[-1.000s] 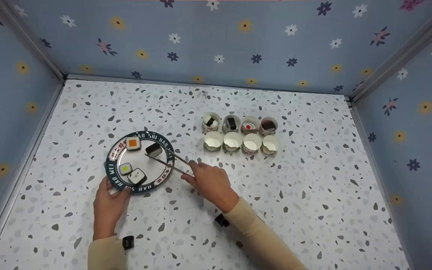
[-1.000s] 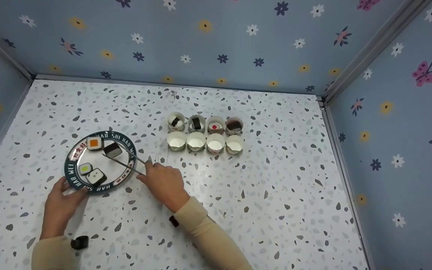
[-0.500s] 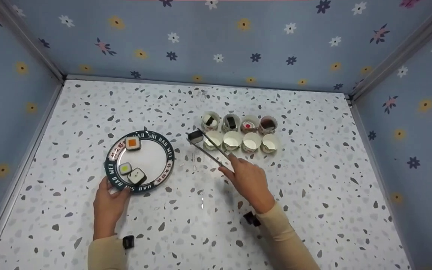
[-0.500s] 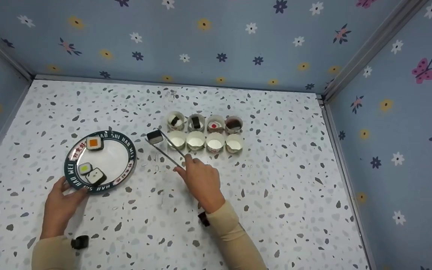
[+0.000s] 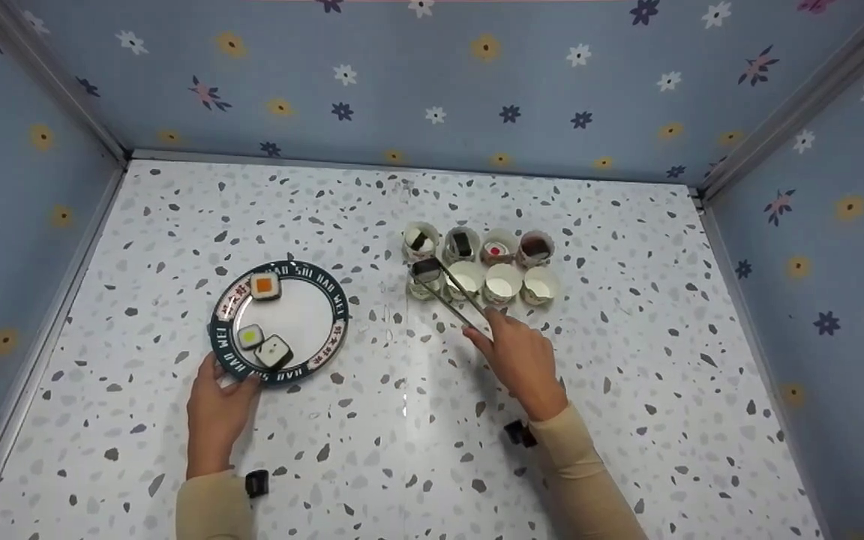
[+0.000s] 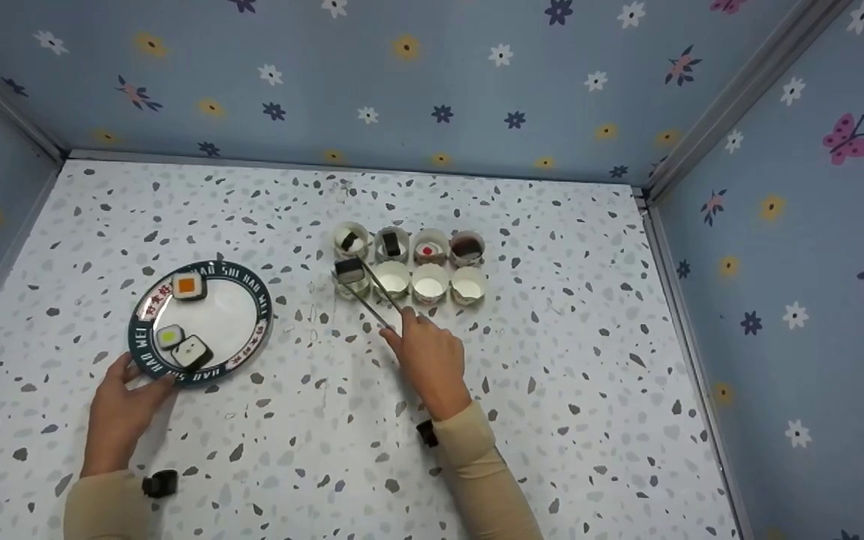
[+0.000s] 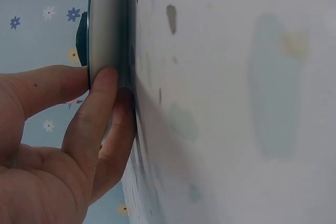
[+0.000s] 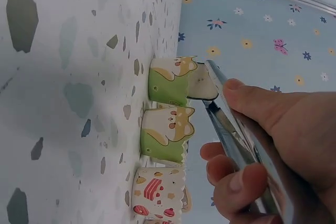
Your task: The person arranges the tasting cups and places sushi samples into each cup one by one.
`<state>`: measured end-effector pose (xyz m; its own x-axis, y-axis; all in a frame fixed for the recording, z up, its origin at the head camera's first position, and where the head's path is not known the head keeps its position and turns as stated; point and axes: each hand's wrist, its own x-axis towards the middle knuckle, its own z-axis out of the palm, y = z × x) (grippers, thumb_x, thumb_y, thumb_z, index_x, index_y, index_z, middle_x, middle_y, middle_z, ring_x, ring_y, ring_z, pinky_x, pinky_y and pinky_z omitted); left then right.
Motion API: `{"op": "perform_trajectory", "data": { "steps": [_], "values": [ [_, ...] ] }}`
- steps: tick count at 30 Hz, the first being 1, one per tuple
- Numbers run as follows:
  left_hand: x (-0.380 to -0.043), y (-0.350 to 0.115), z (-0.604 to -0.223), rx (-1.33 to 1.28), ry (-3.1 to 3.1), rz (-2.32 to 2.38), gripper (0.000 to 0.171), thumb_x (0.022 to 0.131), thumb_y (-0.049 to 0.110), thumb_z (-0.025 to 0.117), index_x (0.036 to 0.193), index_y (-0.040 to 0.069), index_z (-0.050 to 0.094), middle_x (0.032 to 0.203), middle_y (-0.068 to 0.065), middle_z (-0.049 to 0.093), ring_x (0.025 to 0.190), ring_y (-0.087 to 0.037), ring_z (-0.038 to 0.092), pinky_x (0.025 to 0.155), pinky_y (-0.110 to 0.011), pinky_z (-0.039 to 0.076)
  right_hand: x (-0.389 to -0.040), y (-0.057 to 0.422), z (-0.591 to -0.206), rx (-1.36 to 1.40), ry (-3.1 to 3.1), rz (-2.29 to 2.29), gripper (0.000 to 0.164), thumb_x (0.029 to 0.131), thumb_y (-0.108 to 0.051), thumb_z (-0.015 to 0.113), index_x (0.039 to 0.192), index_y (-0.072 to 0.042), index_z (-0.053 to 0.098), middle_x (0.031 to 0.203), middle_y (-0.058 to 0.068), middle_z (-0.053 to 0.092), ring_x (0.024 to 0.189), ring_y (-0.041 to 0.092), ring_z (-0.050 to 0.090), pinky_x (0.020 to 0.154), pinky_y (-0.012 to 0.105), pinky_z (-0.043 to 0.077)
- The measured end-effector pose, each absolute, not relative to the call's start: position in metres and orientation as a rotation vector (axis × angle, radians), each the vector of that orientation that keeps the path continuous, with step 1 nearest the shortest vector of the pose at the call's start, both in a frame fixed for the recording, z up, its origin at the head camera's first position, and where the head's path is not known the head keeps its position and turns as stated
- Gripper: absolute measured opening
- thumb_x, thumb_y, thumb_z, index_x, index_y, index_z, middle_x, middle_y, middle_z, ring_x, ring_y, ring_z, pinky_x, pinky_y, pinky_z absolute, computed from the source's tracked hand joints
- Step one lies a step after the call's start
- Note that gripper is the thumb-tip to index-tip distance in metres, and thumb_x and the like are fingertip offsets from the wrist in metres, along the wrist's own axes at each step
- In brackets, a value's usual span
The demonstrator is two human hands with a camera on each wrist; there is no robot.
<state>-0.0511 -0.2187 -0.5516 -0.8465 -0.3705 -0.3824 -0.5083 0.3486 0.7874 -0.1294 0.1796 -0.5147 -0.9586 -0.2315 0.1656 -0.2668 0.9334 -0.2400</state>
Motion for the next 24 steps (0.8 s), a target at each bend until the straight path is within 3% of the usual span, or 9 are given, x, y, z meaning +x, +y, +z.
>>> {"op": "perform_trajectory", "data": {
  "steps": [24],
  "values": [
    [-0.0499, -0.2189, -0.5504, -0.794, 2.484, 1.547, 0.081, 0.097, 0.015, 0.061, 0.158, -0.002, 0.012, 0.148, -0.031, 0.038, 0.123, -0.044, 0.054, 0.11, -0.05, 0.035, -0.1314, 0.1778, -0.5215, 0.349, -2.992, 0.4, 0.04, 0.094, -0.049, 0.066, 0.094, -0.01, 0.058, 0.061, 0.002, 0.053, 0.046, 0.025, 0.05, 0.039, 0.042, 0.039]
  ]
}}
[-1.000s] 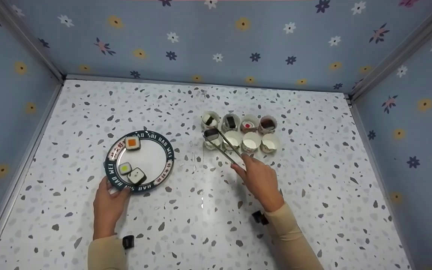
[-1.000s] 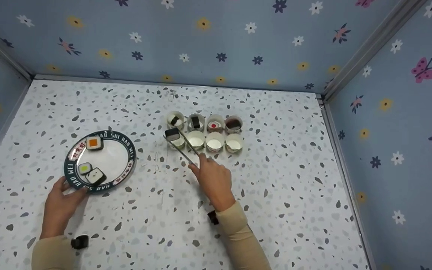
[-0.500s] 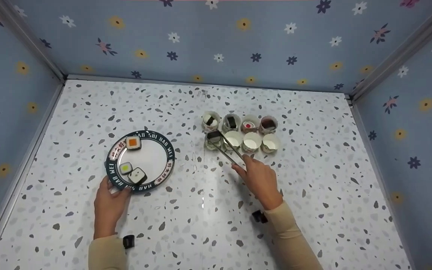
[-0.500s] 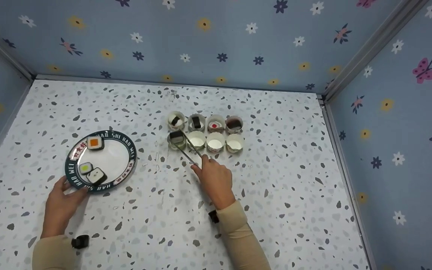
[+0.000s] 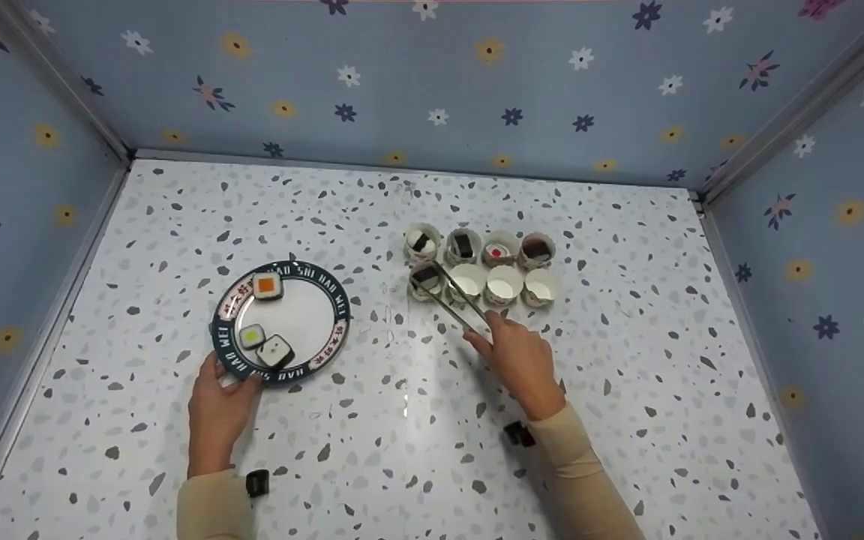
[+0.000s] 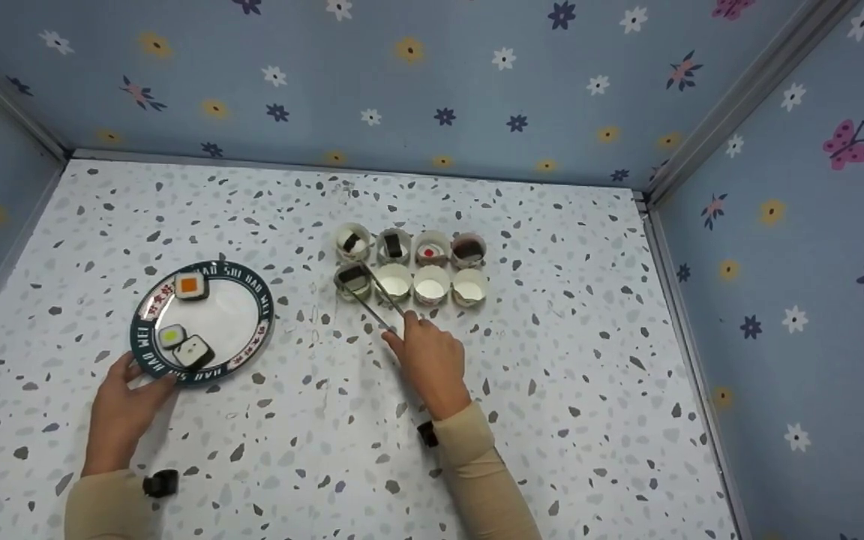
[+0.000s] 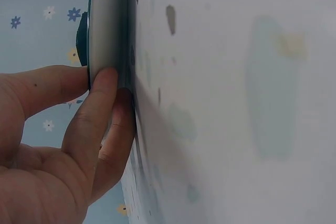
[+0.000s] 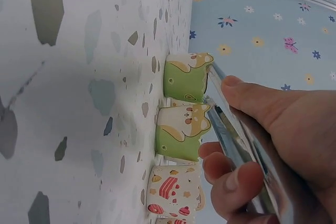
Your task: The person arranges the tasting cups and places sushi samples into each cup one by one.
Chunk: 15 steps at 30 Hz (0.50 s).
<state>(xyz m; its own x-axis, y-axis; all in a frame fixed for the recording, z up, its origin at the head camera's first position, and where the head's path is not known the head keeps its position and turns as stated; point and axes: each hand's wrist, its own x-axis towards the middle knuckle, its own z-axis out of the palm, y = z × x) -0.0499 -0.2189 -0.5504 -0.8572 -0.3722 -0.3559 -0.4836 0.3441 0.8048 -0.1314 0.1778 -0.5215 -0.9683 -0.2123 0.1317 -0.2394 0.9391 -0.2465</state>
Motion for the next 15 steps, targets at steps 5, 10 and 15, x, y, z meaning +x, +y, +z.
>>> {"op": "perform_trajectory", "data": {
  "steps": [5, 10, 15],
  "values": [
    [-0.05, -0.22, -0.551, -0.796, 2.479, 1.538, 0.081, 0.097, 0.016, 0.061, 0.158, -0.003, 0.011, 0.149, -0.031, 0.037, 0.123, -0.044, 0.054, 0.11, -0.05, 0.035, -0.129, 0.175, -0.519, 0.353, -2.987, 0.388, 0.046, 0.094, -0.053, 0.064, 0.106, -0.01, 0.061, 0.068, 0.006, 0.061, 0.048, 0.026, 0.053, 0.04, 0.041, 0.041],
    [-0.051, -0.221, -0.551, -0.798, 2.475, 1.541, 0.081, 0.097, 0.018, 0.061, 0.158, -0.001, 0.012, 0.15, -0.03, 0.037, 0.124, -0.043, 0.054, 0.11, -0.05, 0.034, -0.124, 0.158, -0.516, 0.465, -2.99, 0.404, 0.052, 0.095, -0.056, 0.06, 0.119, -0.01, 0.063, 0.081, 0.008, 0.069, 0.052, 0.024, 0.057, 0.042, 0.038, 0.043],
    [-0.051, -0.22, -0.552, -0.796, 2.479, 1.545, 0.081, 0.097, 0.017, 0.061, 0.158, -0.001, 0.013, 0.149, -0.03, 0.038, 0.124, -0.043, 0.054, 0.111, -0.05, 0.034, -0.115, 0.13, -0.518, 0.615, -3.01, 0.398, 0.05, 0.095, -0.058, 0.058, 0.113, -0.012, 0.064, 0.076, 0.001, 0.065, 0.052, 0.021, 0.056, 0.042, 0.034, 0.042]
  ]
}}
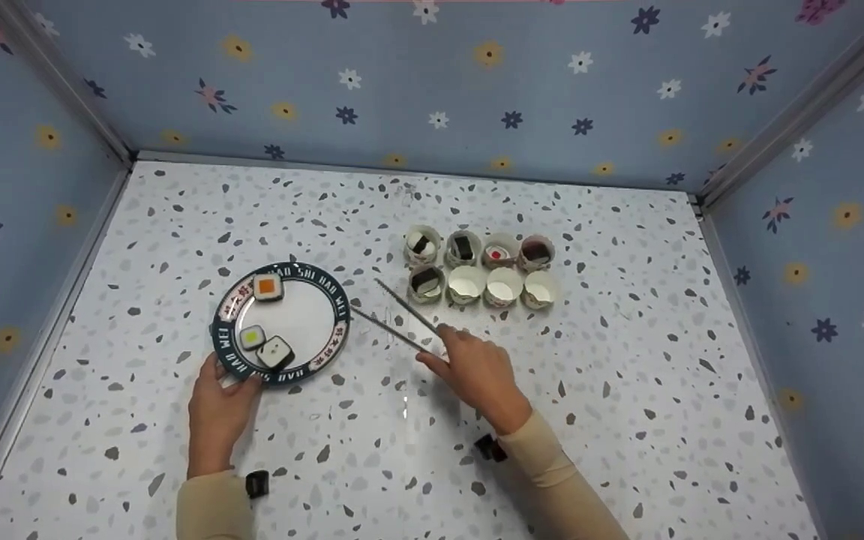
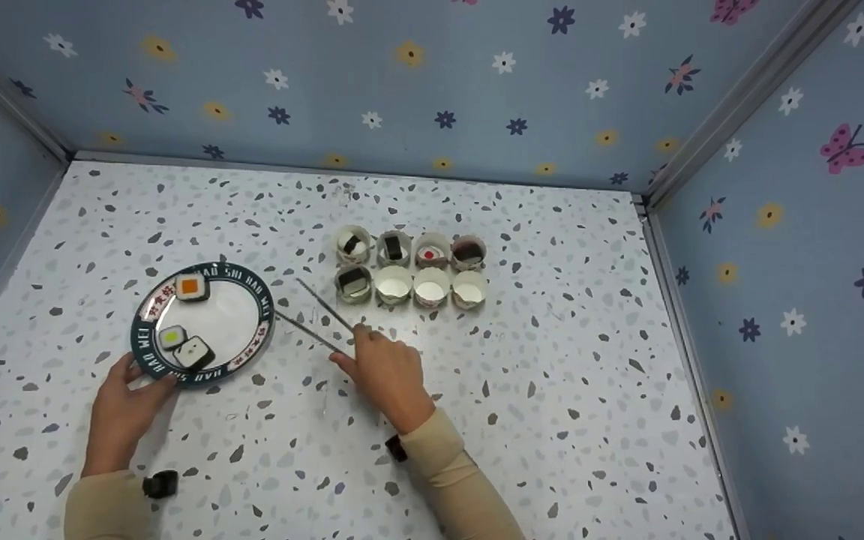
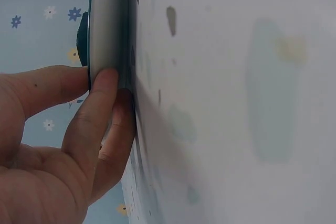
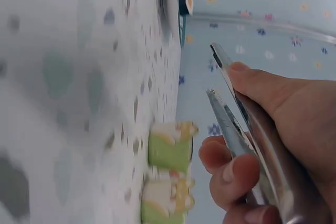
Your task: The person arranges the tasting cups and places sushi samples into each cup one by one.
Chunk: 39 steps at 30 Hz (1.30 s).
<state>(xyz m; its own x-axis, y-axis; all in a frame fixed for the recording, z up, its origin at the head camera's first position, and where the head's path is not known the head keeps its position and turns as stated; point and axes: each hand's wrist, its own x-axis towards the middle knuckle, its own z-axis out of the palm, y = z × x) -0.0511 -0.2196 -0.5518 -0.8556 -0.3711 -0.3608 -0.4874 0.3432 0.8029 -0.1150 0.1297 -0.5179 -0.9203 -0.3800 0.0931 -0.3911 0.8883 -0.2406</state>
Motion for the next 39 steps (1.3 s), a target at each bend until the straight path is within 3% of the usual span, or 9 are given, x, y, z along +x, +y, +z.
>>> {"op": "perform_trajectory", "data": {
  "steps": [16, 39],
  "values": [
    [-0.049, -0.219, -0.553, -0.773, 2.491, 1.562, 0.08, 0.097, 0.015, 0.061, 0.158, -0.003, 0.012, 0.148, -0.031, 0.038, 0.122, -0.045, 0.054, 0.107, -0.051, 0.038, -0.09, 0.062, -0.526, 0.976, -3.058, 0.379, 0.043, 0.095, -0.059, 0.058, 0.097, -0.016, 0.061, 0.069, -0.006, 0.057, 0.051, 0.011, 0.05, 0.04, 0.029, 0.038],
    [-0.05, -0.22, -0.555, -0.797, 2.489, 1.548, 0.081, 0.097, 0.017, 0.062, 0.158, -0.002, 0.012, 0.149, -0.031, 0.037, 0.123, -0.044, 0.054, 0.107, -0.05, 0.038, -0.084, 0.046, -0.533, 1.053, -2.993, 0.33, 0.042, 0.094, -0.058, 0.058, 0.098, -0.017, 0.062, 0.066, -0.006, 0.057, 0.05, 0.009, 0.05, 0.041, 0.027, 0.04]
  ]
}}
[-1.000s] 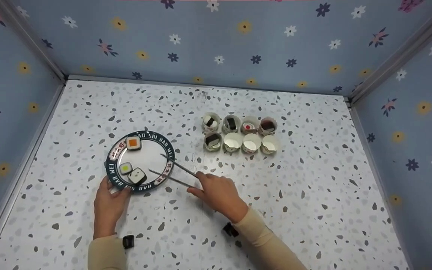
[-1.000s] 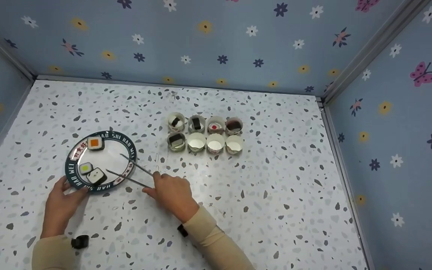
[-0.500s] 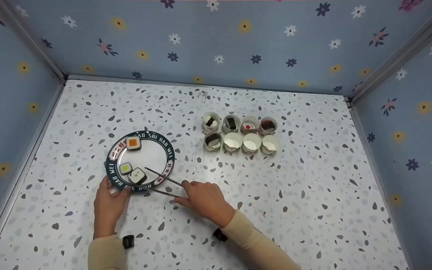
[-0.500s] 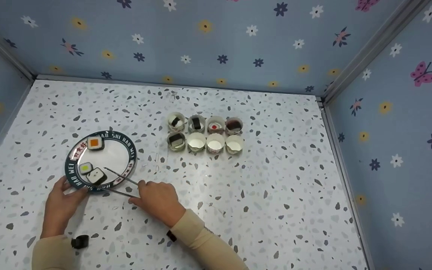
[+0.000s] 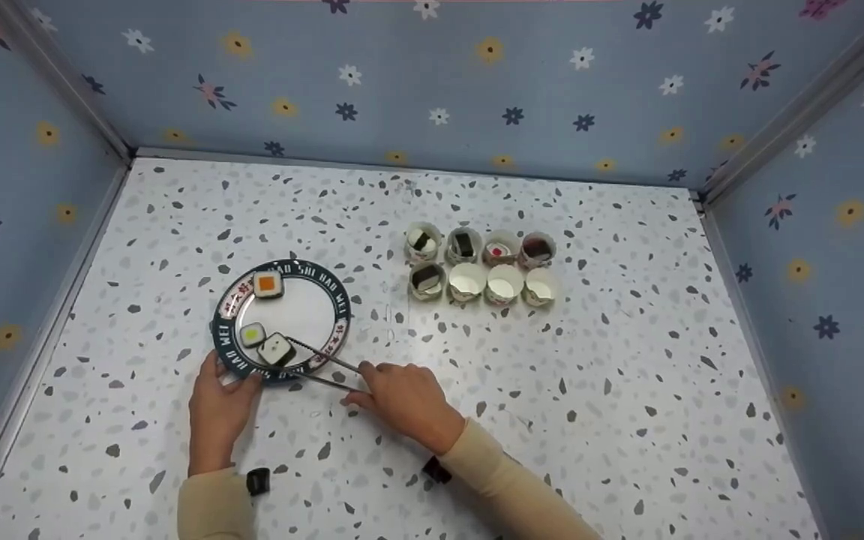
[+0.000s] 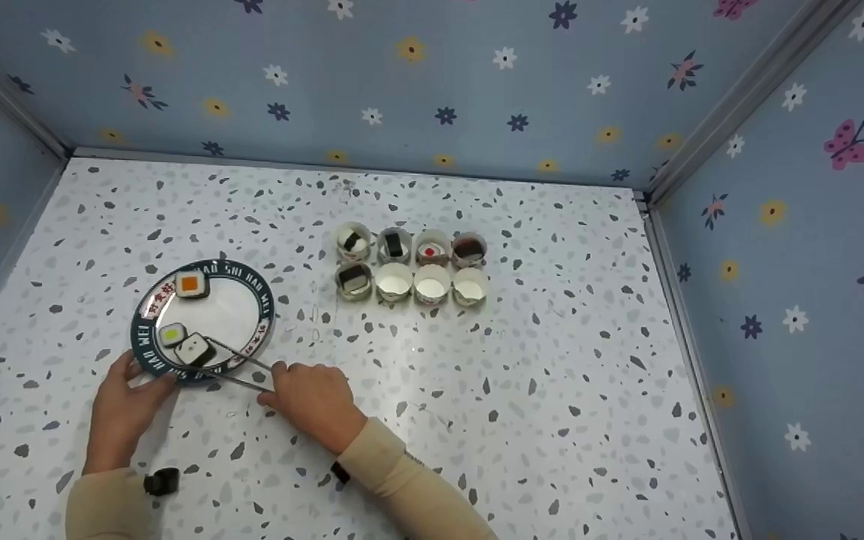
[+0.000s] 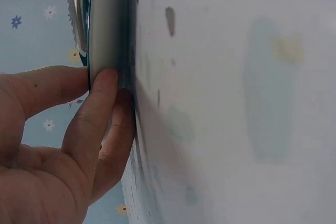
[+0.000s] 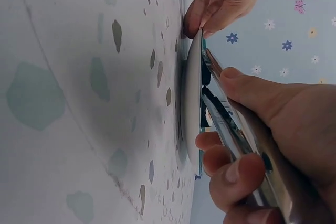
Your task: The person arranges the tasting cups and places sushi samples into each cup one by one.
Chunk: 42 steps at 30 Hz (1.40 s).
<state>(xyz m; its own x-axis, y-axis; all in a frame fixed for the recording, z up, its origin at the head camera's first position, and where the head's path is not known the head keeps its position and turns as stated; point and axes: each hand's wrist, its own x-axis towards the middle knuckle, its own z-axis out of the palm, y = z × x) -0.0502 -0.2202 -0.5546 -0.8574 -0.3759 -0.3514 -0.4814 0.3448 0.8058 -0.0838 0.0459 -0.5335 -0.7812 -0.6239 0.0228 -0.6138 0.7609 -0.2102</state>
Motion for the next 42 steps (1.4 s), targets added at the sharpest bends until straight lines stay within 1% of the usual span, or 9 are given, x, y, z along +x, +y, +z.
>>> {"op": "perform_trajectory", "data": {
  "steps": [4, 7, 15, 22, 28, 35, 39, 42],
  "values": [
    [-0.05, -0.22, -0.553, -0.793, 2.489, 1.552, 0.081, 0.097, 0.018, 0.062, 0.158, -0.002, 0.012, 0.149, -0.03, 0.038, 0.123, -0.044, 0.053, 0.105, -0.05, 0.04, -0.084, 0.048, -0.533, -1.039, 2.932, -0.311, 0.043, 0.093, -0.058, 0.059, 0.097, -0.016, 0.063, 0.065, -0.006, 0.056, 0.049, 0.009, 0.049, 0.04, 0.027, 0.041],
    [-0.05, -0.221, -0.553, -0.799, 2.482, 1.547, 0.082, 0.097, 0.019, 0.062, 0.159, -0.001, 0.011, 0.149, -0.03, 0.038, 0.123, -0.044, 0.053, 0.105, -0.05, 0.039, -0.086, 0.05, -0.532, -1.029, 2.932, -0.312, 0.042, 0.094, -0.058, 0.058, 0.097, -0.017, 0.063, 0.065, -0.006, 0.056, 0.049, 0.009, 0.05, 0.04, 0.027, 0.041],
    [-0.052, -0.22, -0.554, -0.814, 2.47, 1.538, 0.083, 0.098, 0.019, 0.062, 0.159, -0.001, 0.01, 0.149, -0.029, 0.038, 0.124, -0.043, 0.053, 0.108, -0.05, 0.037, -0.092, 0.06, -0.527, -0.975, 2.911, -0.396, 0.036, 0.097, -0.051, 0.059, 0.098, -0.016, 0.061, 0.069, -0.005, 0.057, 0.053, 0.011, 0.051, 0.042, 0.029, 0.04],
    [-0.052, -0.219, -0.554, -0.818, 2.456, 1.542, 0.082, 0.097, 0.02, 0.062, 0.159, 0.0, 0.011, 0.149, -0.029, 0.037, 0.125, -0.042, 0.052, 0.108, -0.05, 0.036, -0.094, 0.077, -0.522, -0.917, 2.945, -0.4, 0.039, 0.098, -0.053, 0.057, 0.099, -0.015, 0.062, 0.067, -0.007, 0.054, 0.051, 0.011, 0.049, 0.042, 0.03, 0.042],
    [-0.051, -0.219, -0.552, -0.82, 2.455, 1.527, 0.083, 0.097, 0.02, 0.062, 0.159, 0.0, 0.01, 0.15, -0.03, 0.036, 0.125, -0.042, 0.053, 0.109, -0.05, 0.035, -0.094, 0.105, -0.517, -0.853, 3.028, -0.451, 0.04, 0.098, -0.052, 0.057, 0.105, -0.014, 0.064, 0.069, -0.006, 0.058, 0.052, 0.015, 0.053, 0.042, 0.033, 0.042],
    [-0.051, -0.218, -0.553, -0.805, 2.472, 1.54, 0.081, 0.097, 0.016, 0.062, 0.159, -0.001, 0.012, 0.148, -0.03, 0.037, 0.123, -0.043, 0.055, 0.106, -0.048, 0.039, -0.096, 0.145, -0.508, -0.735, 3.109, -0.477, 0.04, 0.096, -0.05, 0.062, 0.108, -0.012, 0.066, 0.069, -0.002, 0.062, 0.051, 0.019, 0.055, 0.04, 0.034, 0.041],
    [-0.052, -0.218, -0.553, -0.808, 2.471, 1.546, 0.081, 0.097, 0.016, 0.062, 0.158, -0.001, 0.012, 0.148, -0.03, 0.039, 0.122, -0.043, 0.055, 0.105, -0.048, 0.04, -0.097, 0.167, -0.505, -0.66, 3.158, -0.462, 0.04, 0.095, -0.049, 0.064, 0.112, -0.013, 0.066, 0.072, 0.002, 0.066, 0.05, 0.024, 0.057, 0.039, 0.035, 0.041],
    [-0.052, -0.218, -0.554, -0.806, 2.473, 1.551, 0.081, 0.097, 0.015, 0.062, 0.158, -0.001, 0.013, 0.147, -0.03, 0.039, 0.123, -0.043, 0.055, 0.106, -0.048, 0.04, -0.1, 0.182, -0.504, -0.572, 3.177, -0.46, 0.041, 0.094, -0.049, 0.065, 0.112, -0.012, 0.066, 0.073, 0.004, 0.066, 0.051, 0.024, 0.057, 0.04, 0.037, 0.042]
  ]
}}
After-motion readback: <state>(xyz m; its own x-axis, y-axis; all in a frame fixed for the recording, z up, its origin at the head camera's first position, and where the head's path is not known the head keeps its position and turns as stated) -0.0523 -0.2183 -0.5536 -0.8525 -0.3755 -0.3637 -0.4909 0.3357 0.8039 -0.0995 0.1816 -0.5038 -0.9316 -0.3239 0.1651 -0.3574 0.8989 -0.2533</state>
